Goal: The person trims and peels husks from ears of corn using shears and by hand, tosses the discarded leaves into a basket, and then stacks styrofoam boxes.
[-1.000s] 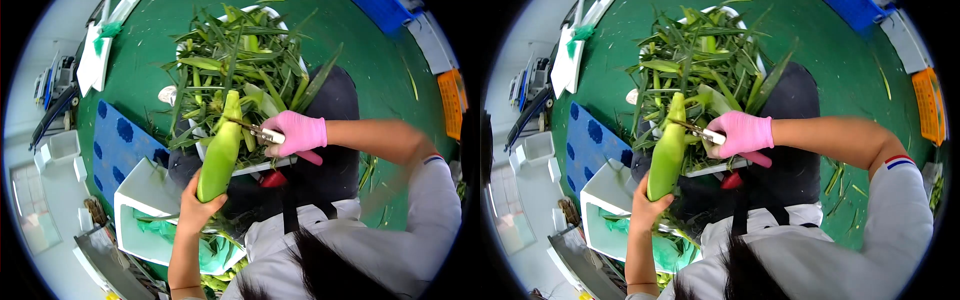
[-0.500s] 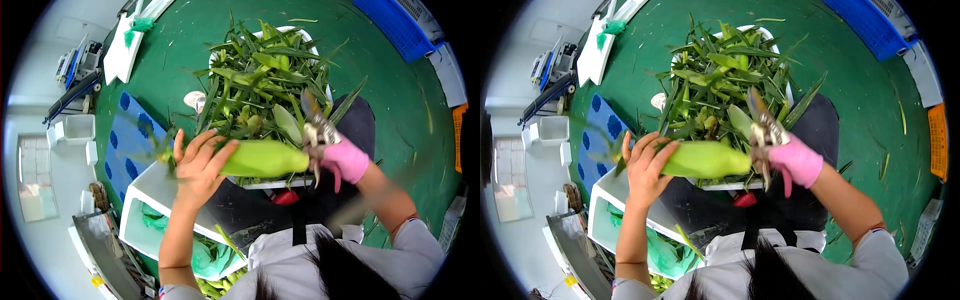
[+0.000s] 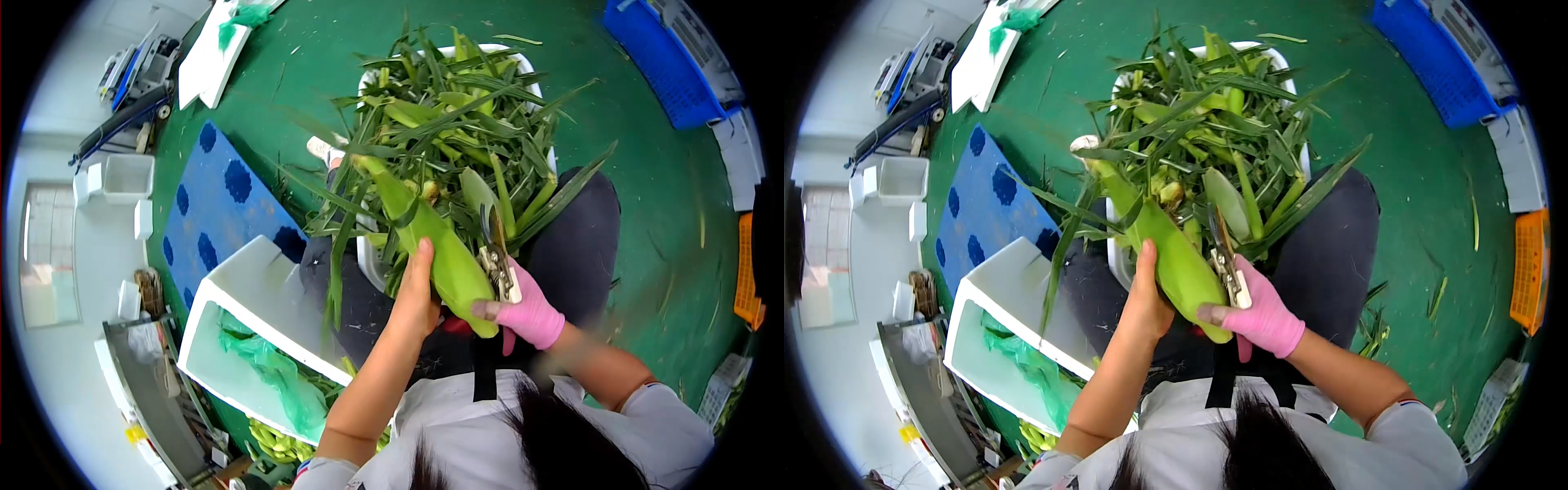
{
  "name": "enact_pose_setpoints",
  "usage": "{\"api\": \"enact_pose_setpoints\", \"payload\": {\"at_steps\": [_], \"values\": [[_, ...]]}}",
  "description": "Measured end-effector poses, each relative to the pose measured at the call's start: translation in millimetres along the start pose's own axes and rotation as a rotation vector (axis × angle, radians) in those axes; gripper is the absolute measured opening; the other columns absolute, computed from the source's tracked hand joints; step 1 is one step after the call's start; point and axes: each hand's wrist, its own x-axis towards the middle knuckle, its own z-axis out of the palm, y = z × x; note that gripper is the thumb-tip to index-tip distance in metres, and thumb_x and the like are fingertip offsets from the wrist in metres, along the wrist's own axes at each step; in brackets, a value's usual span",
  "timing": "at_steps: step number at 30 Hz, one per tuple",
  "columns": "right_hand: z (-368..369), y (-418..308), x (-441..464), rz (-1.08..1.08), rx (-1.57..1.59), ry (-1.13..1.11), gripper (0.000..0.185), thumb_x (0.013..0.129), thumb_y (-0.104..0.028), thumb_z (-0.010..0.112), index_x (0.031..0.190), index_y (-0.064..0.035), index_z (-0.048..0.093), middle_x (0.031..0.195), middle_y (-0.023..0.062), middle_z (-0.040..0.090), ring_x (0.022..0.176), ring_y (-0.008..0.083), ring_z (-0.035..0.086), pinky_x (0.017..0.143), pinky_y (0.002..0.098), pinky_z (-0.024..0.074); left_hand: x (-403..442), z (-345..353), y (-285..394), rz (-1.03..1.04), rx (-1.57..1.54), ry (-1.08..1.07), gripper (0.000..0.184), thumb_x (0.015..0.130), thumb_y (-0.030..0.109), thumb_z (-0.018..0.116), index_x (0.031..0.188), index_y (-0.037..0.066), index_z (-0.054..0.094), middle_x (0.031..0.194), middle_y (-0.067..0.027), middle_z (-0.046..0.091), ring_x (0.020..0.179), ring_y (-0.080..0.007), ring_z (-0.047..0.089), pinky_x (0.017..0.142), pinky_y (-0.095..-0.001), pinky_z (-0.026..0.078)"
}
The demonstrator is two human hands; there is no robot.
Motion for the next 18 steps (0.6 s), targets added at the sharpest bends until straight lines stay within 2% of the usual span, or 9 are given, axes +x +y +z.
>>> {"api": "enact_pose_setpoints", "payload": {"at_steps": [1,4,5,8,9,10,12,15,18], "values": [[2.8,-1.2,0.0,0.0,0.001,0.01,0.069,0.079,-0.014,0.077,0.138,-0.0027,0.043,0.121,0.0074,0.057,0.112,0.0167,0.055,0.099,0.0324,0.0457,3.6,-2.8,8.7,-0.007,0.006,-0.161,0.063,0.098,0.047,0.055,0.14,0.001,0.042,0.126,-0.0162,0.059,0.119,-0.0311,0.057,0.098,-0.0479,0.049],[-7.0,-24.9,-2.4,0.0,-0.112,0.074,0.059,0.081,-0.011,0.074,0.133,-0.0043,0.048,0.112,0.0058,0.058,0.105,0.016,0.057,0.093,0.031,0.0488,-1.8,1.1,23.3,0.032,0.027,-0.046,0.065,0.094,0.041,0.067,0.14,0.003,0.041,0.118,-0.0145,0.062,0.108,-0.0256,0.062,0.09,-0.0384,0.053],[-15.2,-36.7,-1.0,-0.076,-0.24,0.106,0.06,0.08,-0.012,0.076,0.133,-0.0032,0.048,0.108,0.0044,0.058,0.102,0.0149,0.057,0.089,0.0311,0.0502,-4.6,-1.6,29.8,0.111,0.12,-0.059,0.059,0.092,0.032,0.071,0.137,0.004,0.045,0.118,-0.0146,0.062,0.102,-0.0225,0.063,0.087,-0.0356,0.054],[-40.4,-73.6,10.7,-0.33,-0.949,0.045,0.074,0.072,-0.025,0.083,0.132,0.0007,0.048,0.113,0.0171,0.059,0.104,0.033,0.06,0.093,0.0393,0.0492,-4.1,-14.4,45.9,0.41,0.756,-0.078,0.065,0.086,0.025,0.076,0.137,-0.002,0.044,0.121,-0.0173,0.062,0.107,-0.0224,0.062,0.094,-0.0351,0.049],[-39.9,-77.0,15.8,-0.391,-1.102,0.023,0.081,0.069,-0.032,0.085,0.132,0.0025,0.048,0.116,0.0229,0.057,0.108,0.0408,0.057,0.096,0.0429,0.0472,-7.6,-16.7,47.1,0.403,0.897,-0.008,0.073,0.081,0.028,0.079,0.137,-0.005,0.044,0.12,-0.0195,0.063,0.109,-0.0259,0.062,0.096,-0.0354,0.047],[-34.1,-82.2,20.9,-0.318,-1.143,-0.005,0.083,0.067,-0.033,0.086,0.131,0.0031,0.048,0.117,0.0232,0.057,0.11,0.0394,0.057,0.096,0.0436,0.0469,-15.9,-7.9,56.3,0.378,1.015,-0.015,0.081,0.078,0.032,0.081,0.137,-0.008,0.043,0.118,-0.0226,0.064,0.11,-0.0288,0.063,0.097,-0.0358,0.047],[-34.2,-80.0,36.2,-0.399,-1.106,-0.107,0.081,0.068,-0.033,0.085,0.13,0.003,0.048,0.119,0.0245,0.055,0.112,0.0394,0.056,0.097,0.0438,0.046,-23.3,-7.0,57.6,0.397,1.214,-0.043,0.087,0.076,0.034,0.081,0.138,-0.011,0.04,0.12,-0.026,0.063,0.112,-0.0308,0.063,0.097,-0.0357,0.048],[-29.2,-75.4,49.3,-0.531,-1.012,-0.163,0.067,0.073,-0.03,0.081,0.123,0.0044,0.053,0.107,0.0196,0.061,0.099,0.0334,0.062,0.088,0.0402,0.0507,-22.9,-22.3,65.0,0.336,1.243,-0.14,0.091,0.075,0.033,0.082,0.14,-0.014,0.038,0.122,-0.026,0.063,0.114,-0.0294,0.063,0.098,-0.0353,0.047],[-26.7,-65.0,46.9,0.013,-0.727,-0.234,0.047,0.078,-0.024,0.077,0.111,0.0038,0.06,0.086,0.0106,0.063,0.077,0.0211,0.063,0.071,0.0322,0.0526,-19.0,-32.5,79.7,0.157,1.137,-0.246,0.093,0.075,0.033,0.082,0.141,-0.015,0.036,0.121,-0.0247,0.063,0.112,-0.0265,0.063,0.099,-0.034,0.047]]}}
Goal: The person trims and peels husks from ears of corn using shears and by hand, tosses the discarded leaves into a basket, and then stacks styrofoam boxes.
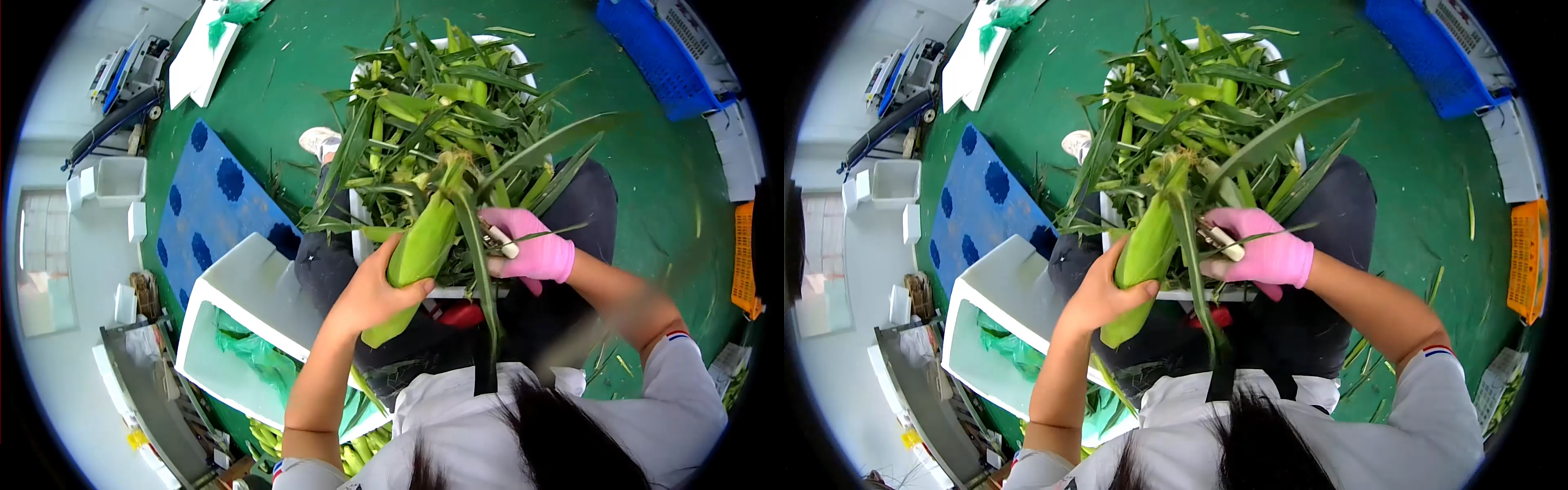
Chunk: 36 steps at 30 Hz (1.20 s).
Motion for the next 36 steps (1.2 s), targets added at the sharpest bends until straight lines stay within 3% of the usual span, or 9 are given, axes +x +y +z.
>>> {"api": "enact_pose_setpoints", "payload": {"at_steps": [2,7,10,16,21,26,28,31,36], "values": [[15.6,24.7,-5.2,0.111,0.53,-0.032,0.025,0.085,-0.021,0.071,0.1,-0.0014,0.065,0.073,0.0048,0.061,0.066,0.0107,0.059,0.06,0.0262,0.0487,1.5,-5.6,-4.9,-0.047,-0.12,-0.025,0.092,0.076,0.03,0.082,0.142,-0.014,0.035,0.126,-0.0224,0.06,0.117,-0.0245,0.058,0.103,-0.0335,0.044],[25.1,24.7,-32.3,0.29,1.028,-0.068,0.041,0.087,-0.02,0.067,0.119,0.0025,0.055,0.089,0.0079,0.063,0.081,0.0178,0.064,0.077,0.0316,0.054,3.6,-3.6,-30.4,0.017,-0.517,0.154,0.082,0.081,0.02,0.077,0.148,-0.001,0.035,0.13,-0.0124,0.056,0.118,-0.0213,0.054,0.102,-0.034,0.043],[50.5,32.4,-39.8,0.34,0.861,-0.122,0.055,0.083,-0.019,0.071,0.129,0.0029,0.048,0.1,0.0072,0.061,0.094,0.0175,0.061,0.09,0.0319,0.0491,9.0,6.9,-26.9,0.082,-0.471,0.369,0.072,0.08,0.019,0.08,0.139,-0.001,0.043,0.125,-0.0124,0.058,0.111,-0.019,0.057,0.096,-0.0339,0.046],[60.6,0.5,3.9,-0.034,0.389,0.05,0.04,0.081,-0.024,0.076,0.109,-0.0035,0.056,0.083,0.0023,0.059,0.074,0.0102,0.056,0.067,0.0277,0.0474,14.4,31.3,-19.4,0.194,0.039,0.467,0.069,0.078,0.023,0.083,0.13,-0.005,0.046,0.113,-0.0124,0.064,0.1,-0.0183,0.061,0.09,-0.0338,0.05],[45.4,-7.7,2.4,0.204,0.563,0.082,0.018,0.082,-0.017,0.073,0.088,-0.0027,0.064,0.069,0.0015,0.06,0.062,0.0103,0.058,0.056,0.0243,0.0484,1.9,15.5,-36.7,0.071,-0.718,0.236,0.072,0.074,0.021,0.085,0.134,0.001,0.049,0.118,-0.0071,0.063,0.11,-0.0173,0.059,0.097,-0.0333,0.046],[24.4,-21.4,-2.9,0.07,0.33,-0.089,0.055,0.079,-0.023,0.078,0.123,0.0009,0.054,0.097,0.0089,0.064,0.081,0.015,0.064,0.074,0.029,0.053,-4.5,-1.6,-37.8,0.131,-0.643,0.08,0.066,0.073,0.021,0.086,0.128,0.001,0.053,0.115,-0.0073,0.064,0.108,-0.0169,0.06,0.097,-0.0319,0.045],[17.1,-31.7,3.4,0.077,0.215,-0.085,0.051,0.078,-0.027,0.079,0.113,0.0017,0.057,0.089,0.0084,0.065,0.076,0.0141,0.064,0.071,0.0285,0.0529,-4.9,-7.9,-35.5,0.101,-0.446,-0.007,0.067,0.073,0.02,0.086,0.128,0.002,0.053,0.113,-0.0077,0.064,0.107,-0.0168,0.06,0.098,-0.0313,0.045],[20.5,-30.0,9.7,0.206,0.24,0.02,0.033,0.08,-0.025,0.078,0.092,0.0008,0.061,0.071,0.0049,0.064,0.059,0.0117,0.061,0.057,0.0265,0.0504,-6.5,-5.8,-35.1,0.084,-0.736,-0.03,0.078,0.074,0.039,0.083,0.133,-0.001,0.051,0.113,-0.0115,0.065,0.107,-0.0223,0.063,0.097,-0.0352,0.049],[37.2,-14.6,-11.9,0.23,0.685,-0.054,0.032,0.083,-0.018,0.073,0.104,0.0011,0.059,0.079,0.0059,0.065,0.065,0.0134,0.063,0.061,0.0273,0.0522,-5.4,-1.4,-72.8,0.033,-1.15,-0.027,0.096,0.066,0.063,0.073,0.142,0.012,0.044,0.118,-0.0164,0.055,0.113,-0.0311,0.056,0.086,-0.0456,0.056]]}}
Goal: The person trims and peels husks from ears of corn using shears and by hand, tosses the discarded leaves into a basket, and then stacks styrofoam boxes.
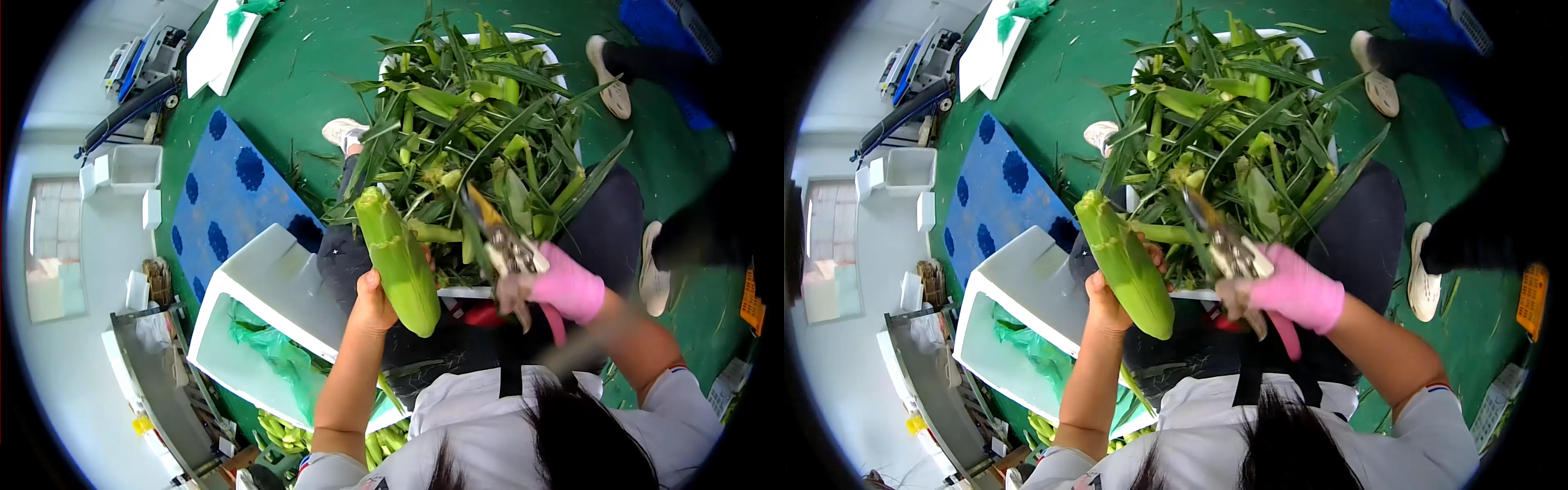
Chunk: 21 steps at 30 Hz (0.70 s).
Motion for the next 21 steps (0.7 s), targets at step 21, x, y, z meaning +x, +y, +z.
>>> {"api": "enact_pose_setpoints", "payload": {"at_steps": [21], "values": [[25.2,-34.5,-14.1,-0.255,-0.185,0.138,0.025,0.082,-0.013,0.067,0.104,-0.0037,0.06,0.079,0.0006,0.059,0.068,0.0079,0.055,0.061,0.0251,0.0464,11.9,28.3,19.1,0.579,1.133,-0.213,0.077,0.07,0.055,0.075,0.115,-0.007,0.063,0.107,-0.0197,0.067,0.099,-0.0344,0.065,0.091,-0.04,0.049]]}}
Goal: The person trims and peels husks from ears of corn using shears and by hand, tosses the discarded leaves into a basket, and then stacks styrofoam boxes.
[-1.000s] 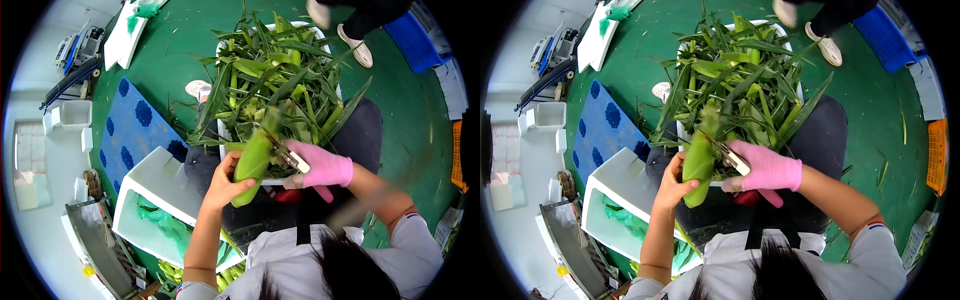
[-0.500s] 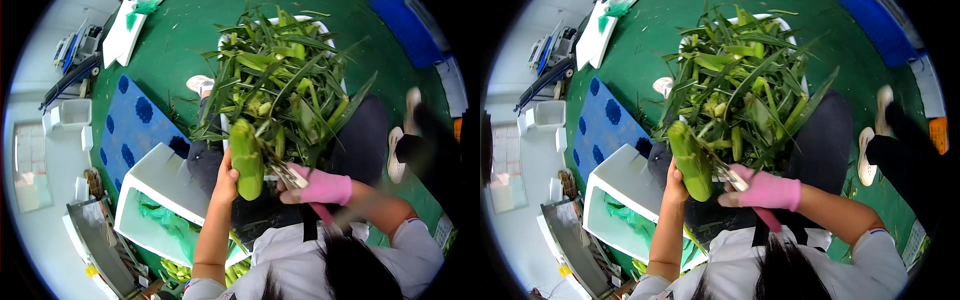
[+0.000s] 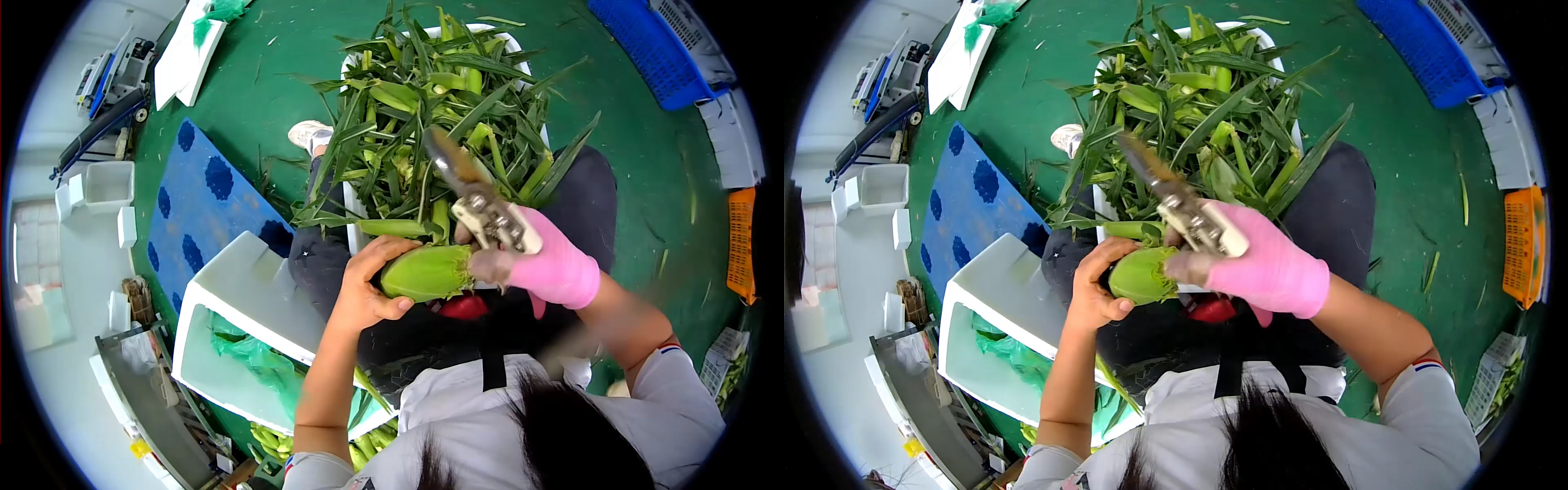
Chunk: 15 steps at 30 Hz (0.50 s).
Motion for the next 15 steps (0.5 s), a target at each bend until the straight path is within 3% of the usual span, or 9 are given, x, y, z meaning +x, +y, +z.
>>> {"api": "enact_pose_setpoints", "payload": {"at_steps": [2,5,9,10,13,15], "values": [[-2.9,2.0,4.1,-0.078,-0.034,-0.098,0.023,0.085,-0.011,0.065,0.106,-0.0043,0.059,0.076,-0.0004,0.057,0.067,0.0072,0.054,0.06,0.0246,0.0456,5.9,-2.7,3.1,-0.026,-0.101,-0.097,0.077,0.071,0.056,0.074,0.114,-0.007,0.064,0.107,-0.0201,0.068,0.099,-0.0344,0.065,0.09,-0.0402,0.049],[-14.5,-4.6,7.2,0.063,0.029,-0.234,0.034,0.082,-0.012,0.062,0.114,-0.002,0.057,0.087,0.0029,0.06,0.071,0.0091,0.058,0.063,0.0239,0.0479,6.1,-1.8,4.3,-0.043,-0.187,-0.138,0.078,0.072,0.057,0.073,0.114,-0.008,0.064,0.106,-0.0207,0.068,0.098,-0.0345,0.065,0.091,-0.0408,0.049],[-13.6,0.1,3.7,-0.007,0.055,-0.203,0.037,0.079,-0.011,0.058,0.115,-0.0005,0.055,0.095,0.0059,0.061,0.069,0.0113,0.059,0.059,0.0274,0.0505,7.3,4.9,7.6,-0.043,-0.243,-0.115,0.08,0.072,0.059,0.072,0.114,-0.008,0.065,0.108,-0.0213,0.068,0.099,-0.0343,0.065,0.092,-0.0418,0.049],[-4.5,-6.3,0.4,-0.041,0.085,-0.12,0.026,0.084,-0.008,0.055,0.11,-0.004,0.058,0.075,0.0004,0.056,0.061,0.0071,0.052,0.054,0.0238,0.0436,6.6,5.2,7.1,-0.042,-0.225,-0.095,0.079,0.071,0.058,0.073,0.114,-0.008,0.065,0.108,-0.0211,0.068,0.099,-0.0344,0.065,0.092,-0.0418,0.049],[-9.6,-18.7,-6.1,-0.038,0.229,-0.071,0.026,0.084,-0.009,0.057,0.11,-0.0033,0.058,0.076,0.0017,0.057,0.062,0.007,0.053,0.055,0.0231,0.0437,5.9,6.5,6.0,-0.039,-0.166,-0.077,0.078,0.069,0.054,0.074,0.115,-0.007,0.065,0.108,-0.0205,0.068,0.099,-0.0347,0.065,0.092,-0.0418,0.049],[-15.9,-18.5,-5.2,-0.041,0.014,-0.149,0.027,0.084,-0.013,0.06,0.109,-0.0039,0.06,0.079,0.0025,0.06,0.067,0.0093,0.056,0.061,0.0254,0.0468,9.8,0.3,5.1,-0.035,-0.113,-0.141,0.076,0.067,0.051,0.076,0.115,-0.007,0.065,0.109,-0.0201,0.068,0.099,-0.035,0.065,0.092,-0.0416,0.049]]}}
